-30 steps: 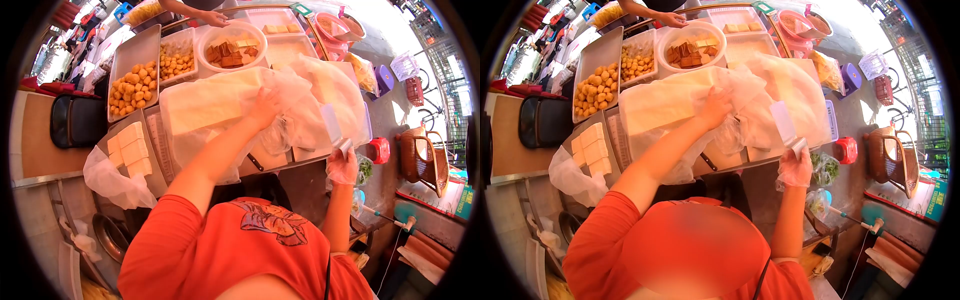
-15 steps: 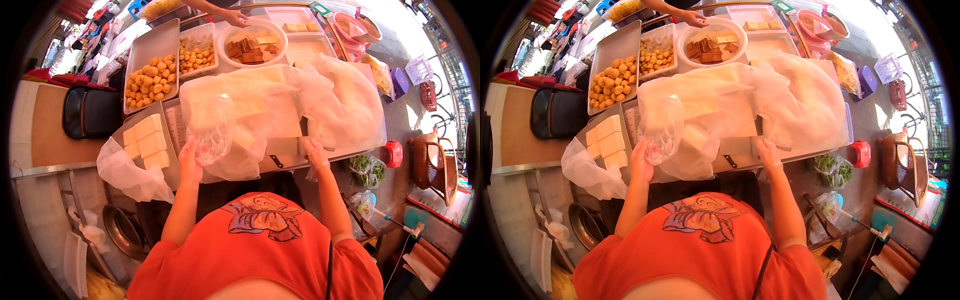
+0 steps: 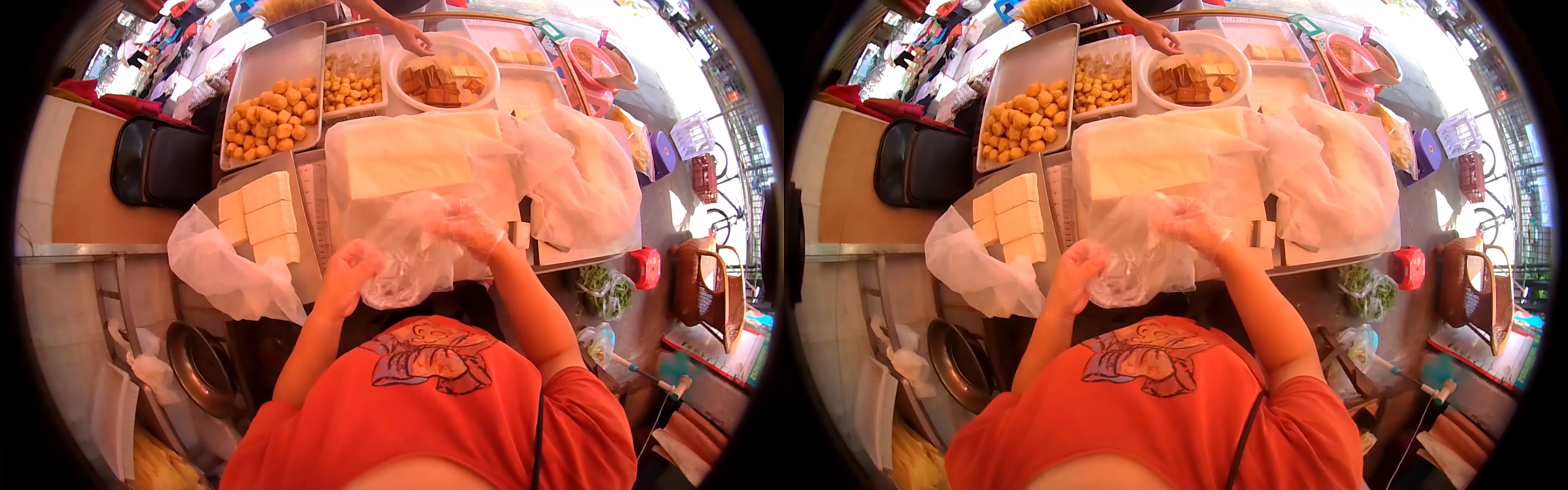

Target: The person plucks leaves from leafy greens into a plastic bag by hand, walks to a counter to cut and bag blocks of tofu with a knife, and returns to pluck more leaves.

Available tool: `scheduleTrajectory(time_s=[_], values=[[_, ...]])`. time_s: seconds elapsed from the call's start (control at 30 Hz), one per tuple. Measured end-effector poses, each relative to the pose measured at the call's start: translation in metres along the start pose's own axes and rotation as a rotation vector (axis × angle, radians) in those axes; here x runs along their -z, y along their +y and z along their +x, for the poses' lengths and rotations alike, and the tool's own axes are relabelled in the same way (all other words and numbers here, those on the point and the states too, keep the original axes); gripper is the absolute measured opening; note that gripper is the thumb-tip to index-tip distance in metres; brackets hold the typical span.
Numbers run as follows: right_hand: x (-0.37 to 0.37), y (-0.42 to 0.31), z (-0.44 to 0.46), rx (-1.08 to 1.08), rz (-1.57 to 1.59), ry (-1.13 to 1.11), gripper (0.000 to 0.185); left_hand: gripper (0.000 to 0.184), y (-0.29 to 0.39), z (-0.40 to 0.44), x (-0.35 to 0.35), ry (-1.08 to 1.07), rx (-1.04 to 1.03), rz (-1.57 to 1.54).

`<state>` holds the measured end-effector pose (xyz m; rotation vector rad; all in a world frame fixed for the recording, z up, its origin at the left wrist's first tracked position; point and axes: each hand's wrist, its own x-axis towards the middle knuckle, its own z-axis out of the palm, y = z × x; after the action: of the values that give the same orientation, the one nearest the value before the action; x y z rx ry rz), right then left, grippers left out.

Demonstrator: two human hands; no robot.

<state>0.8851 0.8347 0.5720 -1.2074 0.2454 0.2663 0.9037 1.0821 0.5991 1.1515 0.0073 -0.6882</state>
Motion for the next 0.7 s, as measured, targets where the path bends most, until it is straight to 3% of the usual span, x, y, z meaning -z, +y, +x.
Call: scheduleTrajectory(time_s=[0.03, 0.07, 0.13, 0.2, 0.3, 0.33, 0.43, 0.47, 0.53, 0.6, 0.7], values=[[-0.005, 0.001, 0.002, -0.045, 0.081, -0.098, 0.03, 0.01, 0.004, -0.002, 0.012, -0.01, -0.008, -0.009], [-0.01, 0.0, 0.0, 0.058, 0.065, -0.108, 0.02, 0.013, 0.008, -0.004, 0.024, -0.02, -0.014, -0.018], [-0.006, 0.023, -0.005, 0.064, 0.016, -0.086, 0.018, 0.018, 0.014, -0.012, 0.046, -0.369, -0.006, -0.538], [0.004, 0.058, -0.006, 0.088, -0.132, -0.118, 0.023, 0.021, 0.008, -0.021, 0.07, -0.466, -0.032, -0.842], [-0.042, 0.016, -0.029, -0.084, 0.75, -0.229, 0.044, 0.029, 0.014, -0.033, 0.065, -0.366, -0.161, -0.861], [-0.057, -0.016, -0.041, -0.11, 0.945, -0.174, 0.045, 0.037, 0.057, -0.031, 0.008, -0.44, -0.21, -0.803], [-0.056, -0.035, -0.052, -0.274, 1.209, -0.38, 0.045, 0.05, 0.096, 0.0, -0.04, -0.408, -0.447, -0.593], [-0.05, -0.004, -0.049, -0.348, 1.235, -0.469, 0.045, 0.051, 0.096, 0.011, -0.045, -0.319, -0.527, -0.494], [-0.073, -0.036, -0.066, -0.245, 0.979, -0.578, 0.042, 0.054, 0.09, 0.034, -0.054, -0.087, -0.654, -0.267], [-0.071, 0.005, -0.053, -0.166, 0.89, -0.676, 0.04, 0.06, 0.082, 0.054, -0.056, 0.081, -0.66, -0.098], [-0.029, 0.005, -0.014, 0.041, 0.258, -0.228, 0.034, 0.064, 0.097, 0.044, -0.102, -0.204, -0.588, -0.477]])
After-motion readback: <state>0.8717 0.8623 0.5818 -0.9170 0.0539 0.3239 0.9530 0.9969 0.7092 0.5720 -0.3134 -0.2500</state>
